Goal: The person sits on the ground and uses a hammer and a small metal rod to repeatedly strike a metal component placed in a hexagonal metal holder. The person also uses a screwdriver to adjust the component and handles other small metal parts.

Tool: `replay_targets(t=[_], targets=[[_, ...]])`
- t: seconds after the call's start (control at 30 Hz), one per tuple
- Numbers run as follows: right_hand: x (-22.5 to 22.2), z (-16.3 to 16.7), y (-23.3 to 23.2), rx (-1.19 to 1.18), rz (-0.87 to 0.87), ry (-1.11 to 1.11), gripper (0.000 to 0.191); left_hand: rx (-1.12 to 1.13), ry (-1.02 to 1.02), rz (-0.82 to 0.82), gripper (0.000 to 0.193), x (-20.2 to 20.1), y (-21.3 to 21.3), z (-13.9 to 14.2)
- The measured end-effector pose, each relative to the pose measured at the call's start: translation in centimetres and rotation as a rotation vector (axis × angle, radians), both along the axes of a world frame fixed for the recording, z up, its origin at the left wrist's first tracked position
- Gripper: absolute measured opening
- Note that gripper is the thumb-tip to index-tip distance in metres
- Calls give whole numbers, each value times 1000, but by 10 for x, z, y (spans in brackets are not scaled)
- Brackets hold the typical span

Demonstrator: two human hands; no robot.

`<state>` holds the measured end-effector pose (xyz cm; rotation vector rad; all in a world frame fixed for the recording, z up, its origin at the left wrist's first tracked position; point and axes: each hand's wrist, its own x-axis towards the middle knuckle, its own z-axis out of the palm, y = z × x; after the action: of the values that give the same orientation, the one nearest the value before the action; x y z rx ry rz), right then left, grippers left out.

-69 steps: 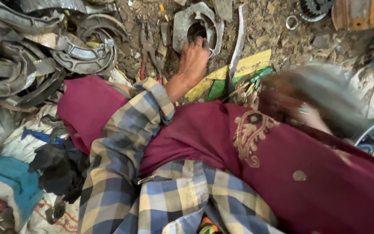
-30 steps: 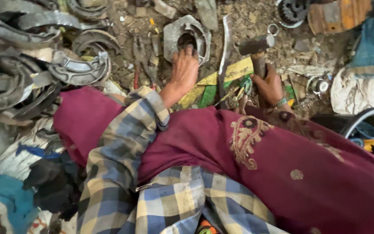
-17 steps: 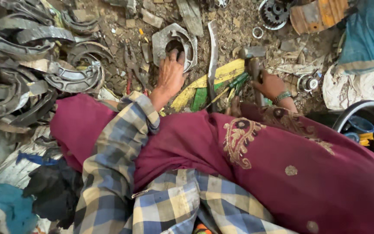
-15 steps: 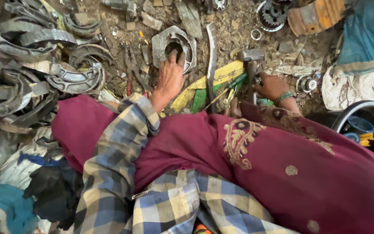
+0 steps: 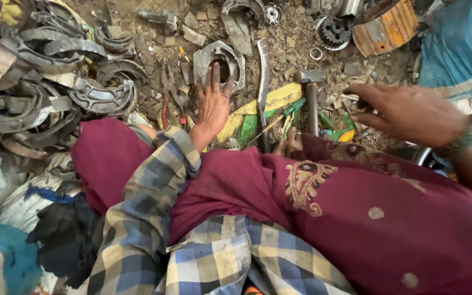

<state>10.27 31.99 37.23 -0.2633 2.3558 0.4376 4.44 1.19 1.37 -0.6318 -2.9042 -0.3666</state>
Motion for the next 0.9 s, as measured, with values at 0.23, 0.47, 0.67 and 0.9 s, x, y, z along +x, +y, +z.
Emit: replay_targets(t=[0.23, 0.47, 0.67, 0.9], targets=[[4, 60, -53, 263, 293, 8, 69, 238, -137, -41, 89, 14, -2, 53], [26, 29, -117, -402, 707, 553, 67, 62, 173, 28, 72, 81, 16, 138], [52, -4, -127, -532, 741, 390, 56, 106, -269, -115, 76, 131, 42, 205], [63, -15, -124, -660, 392, 361, 59, 182, -70, -55, 60, 156, 67, 194]])
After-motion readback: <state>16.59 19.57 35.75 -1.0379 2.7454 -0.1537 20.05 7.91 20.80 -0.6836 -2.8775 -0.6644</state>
